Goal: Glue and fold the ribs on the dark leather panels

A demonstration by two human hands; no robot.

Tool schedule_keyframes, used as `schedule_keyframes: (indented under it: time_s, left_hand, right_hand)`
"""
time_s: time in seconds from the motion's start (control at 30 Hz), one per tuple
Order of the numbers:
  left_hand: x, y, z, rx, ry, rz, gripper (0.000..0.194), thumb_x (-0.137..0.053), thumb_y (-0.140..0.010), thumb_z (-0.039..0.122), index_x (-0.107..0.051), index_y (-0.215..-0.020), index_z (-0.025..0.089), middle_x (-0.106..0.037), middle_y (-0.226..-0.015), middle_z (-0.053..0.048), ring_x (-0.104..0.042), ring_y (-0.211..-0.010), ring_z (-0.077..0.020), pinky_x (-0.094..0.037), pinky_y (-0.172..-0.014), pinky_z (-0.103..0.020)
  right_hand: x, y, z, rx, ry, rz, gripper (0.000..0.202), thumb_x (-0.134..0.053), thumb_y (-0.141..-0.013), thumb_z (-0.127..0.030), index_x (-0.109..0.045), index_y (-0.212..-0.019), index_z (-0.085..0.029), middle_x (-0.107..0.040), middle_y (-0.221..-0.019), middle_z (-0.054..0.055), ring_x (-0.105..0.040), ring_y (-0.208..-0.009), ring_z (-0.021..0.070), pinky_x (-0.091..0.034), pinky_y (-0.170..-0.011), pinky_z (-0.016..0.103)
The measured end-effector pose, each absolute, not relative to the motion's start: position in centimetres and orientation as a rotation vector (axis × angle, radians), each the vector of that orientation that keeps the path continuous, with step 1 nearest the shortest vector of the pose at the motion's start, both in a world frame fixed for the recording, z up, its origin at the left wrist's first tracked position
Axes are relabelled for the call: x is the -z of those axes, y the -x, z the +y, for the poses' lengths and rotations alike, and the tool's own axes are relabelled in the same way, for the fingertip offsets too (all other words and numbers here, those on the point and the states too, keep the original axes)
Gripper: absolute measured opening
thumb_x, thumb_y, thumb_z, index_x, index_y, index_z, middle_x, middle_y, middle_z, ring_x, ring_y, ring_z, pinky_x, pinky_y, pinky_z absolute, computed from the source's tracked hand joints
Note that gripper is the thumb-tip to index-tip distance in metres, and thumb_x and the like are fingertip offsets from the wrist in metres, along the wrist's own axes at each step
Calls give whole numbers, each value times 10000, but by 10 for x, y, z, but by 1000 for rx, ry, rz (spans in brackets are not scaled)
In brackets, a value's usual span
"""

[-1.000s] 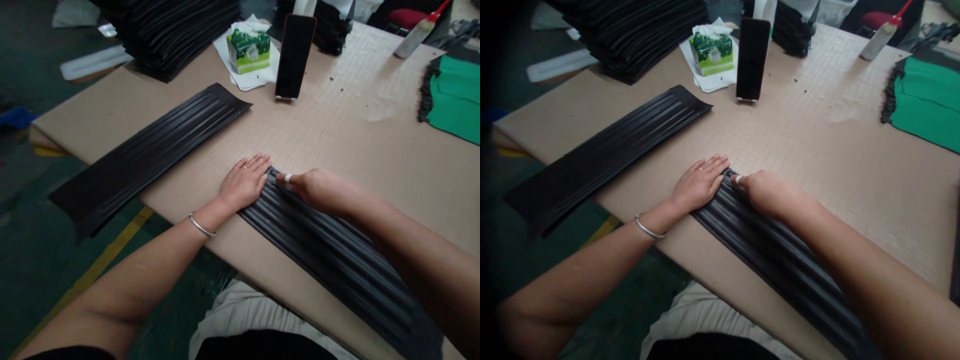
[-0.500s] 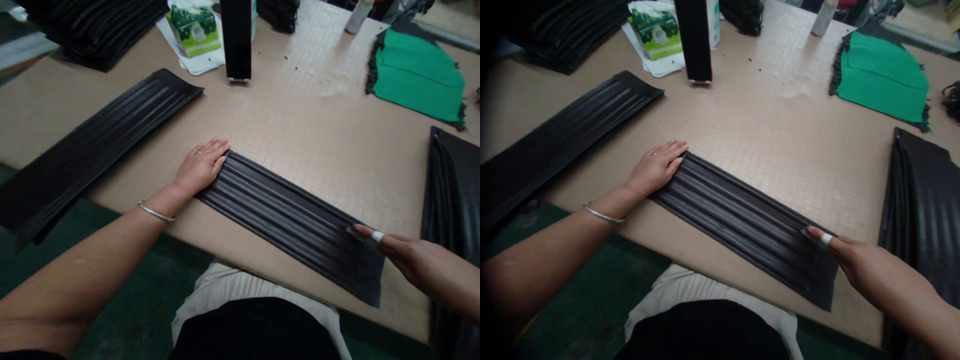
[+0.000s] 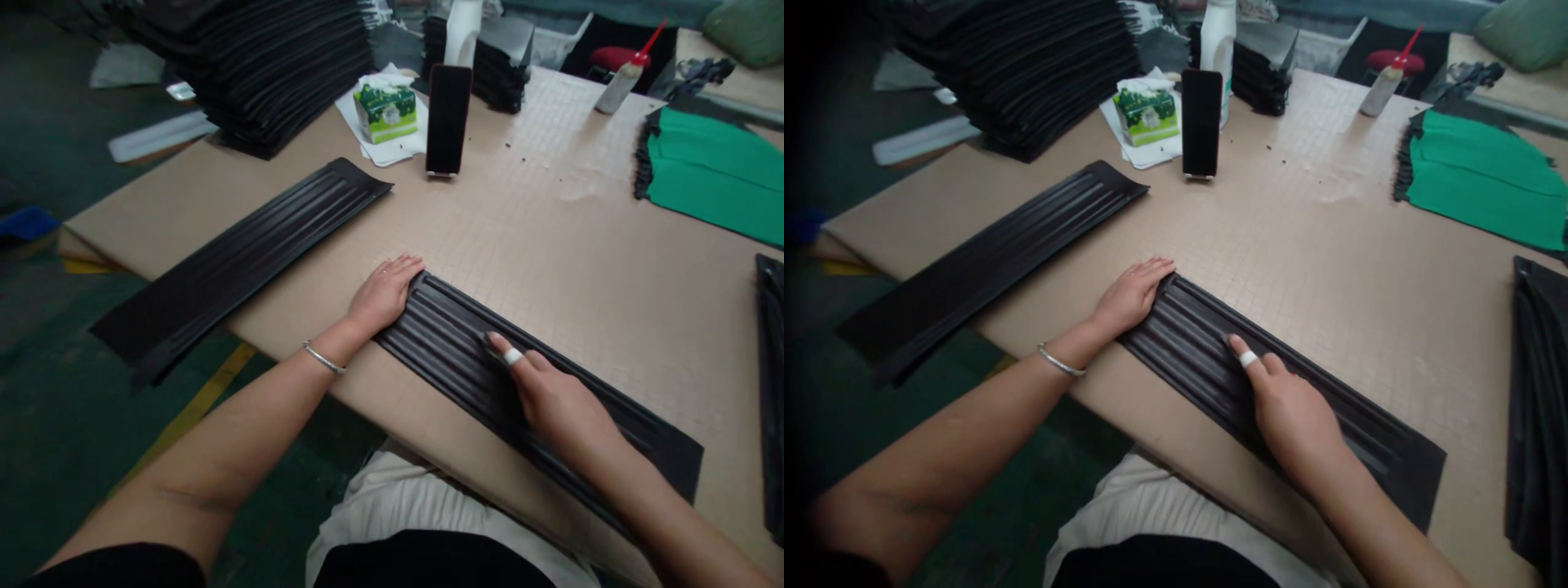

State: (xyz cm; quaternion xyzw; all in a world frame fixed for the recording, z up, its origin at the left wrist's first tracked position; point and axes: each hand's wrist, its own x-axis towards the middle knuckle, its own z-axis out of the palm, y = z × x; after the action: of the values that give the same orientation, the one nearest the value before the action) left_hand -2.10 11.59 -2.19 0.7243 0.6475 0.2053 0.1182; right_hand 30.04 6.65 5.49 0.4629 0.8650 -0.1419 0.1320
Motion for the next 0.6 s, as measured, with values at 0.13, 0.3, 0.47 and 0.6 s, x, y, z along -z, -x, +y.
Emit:
schedule_keyframes:
  time_s: [0.13,0.3,0.47,0.6]
  left_hand:
    - [22,22,114,-588,-2131,1871,551,-337,-985,106,-547,-1485,201,-491,-1609,-43,-363,-1549,-172,-298,-1292,-444]
    - [21,23,112,-585,-2150,1857,502,-355,-1030,177,-528,-1500,208,-474,-1622,-41,-351,-1555,-171,-281,-1299,-430]
    - [17,21,111,-578,-2155,1882,452,-419,-1062,308,-535,-1490,222,-483,-1617,-39,-362,-1551,-193,-279,-1298,-434]
    - [18,21,112,-563,-2152,1895,446,-449,-1059,342,-545,-1482,238,-496,-1609,-28,-374,-1545,-203,-281,-1291,-442]
  right_hand:
    - [-59,-189,87,237,-1217,2513,724,-255,-1010,-76,-149,-1691,-298,-636,-1224,138,-731,-872,248,-572,-704,330]
    - [-74,-154,98,112,-1150,2501,656,-206,-1045,-113,-221,-1676,-292,-629,-1231,150,-738,-886,248,-579,-669,330]
    - [-90,-184,95,95,-1091,2363,691,-245,-1035,-93,-184,-1680,-333,-624,-1213,110,-728,-891,264,-578,-668,365]
    - [-87,-251,79,51,-1076,2289,795,-308,-981,-40,-114,-1687,-348,-611,-1162,83,-707,-857,249,-534,-596,331]
